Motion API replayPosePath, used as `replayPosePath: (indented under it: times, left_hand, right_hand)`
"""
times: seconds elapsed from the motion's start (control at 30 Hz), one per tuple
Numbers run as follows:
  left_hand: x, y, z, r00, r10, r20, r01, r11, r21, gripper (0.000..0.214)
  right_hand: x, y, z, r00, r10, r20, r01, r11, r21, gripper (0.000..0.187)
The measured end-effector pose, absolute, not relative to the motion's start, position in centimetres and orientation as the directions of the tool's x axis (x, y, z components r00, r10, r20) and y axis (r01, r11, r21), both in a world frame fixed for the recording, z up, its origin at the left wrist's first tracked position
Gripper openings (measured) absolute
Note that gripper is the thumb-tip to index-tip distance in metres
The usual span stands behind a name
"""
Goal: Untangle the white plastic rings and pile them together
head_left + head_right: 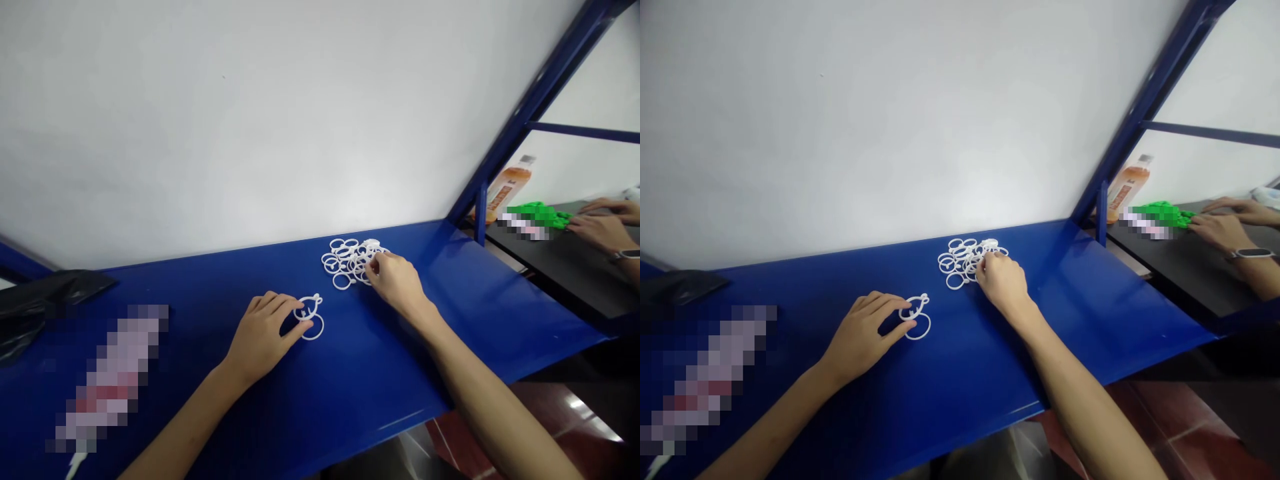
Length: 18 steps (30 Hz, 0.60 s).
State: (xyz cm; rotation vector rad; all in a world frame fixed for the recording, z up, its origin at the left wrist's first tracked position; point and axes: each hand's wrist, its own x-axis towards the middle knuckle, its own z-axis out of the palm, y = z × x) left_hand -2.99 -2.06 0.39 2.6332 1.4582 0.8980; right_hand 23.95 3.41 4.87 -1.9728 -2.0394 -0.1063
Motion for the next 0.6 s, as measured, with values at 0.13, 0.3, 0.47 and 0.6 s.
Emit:
replayPosePath:
  times: [0.13,0.3,0.47,0.6]
  left_hand:
    - [-3.0,-2.1,0.4,0.405,0.795,0.452,0.786,-0.555,0.273,0.022]
    - [-2.9,-2.2,0.4,0.399,0.810,0.429,0.799,-0.537,0.271,0.029]
    - [-3.0,-2.0,0.1,0.394,0.817,0.421,0.808,-0.526,0.265,0.024]
    - [-3.0,-2.0,0.0,0.391,0.793,0.468,0.808,-0.539,0.239,0.025]
  right_hand:
    - [23.9,3.4,5.0,-0.018,0.979,0.205,0.991,0.045,-0.125,0.019]
    - [23.5,3.6,4.0,-0.021,0.989,0.145,0.996,0.033,-0.084,0.020]
    - [23.6,3.7,3.7,0.000,0.989,0.149,0.994,0.016,-0.107,0.026]
    - [23.7,3.7,4.0,-0.020,0.965,0.262,0.981,0.069,-0.179,0.024]
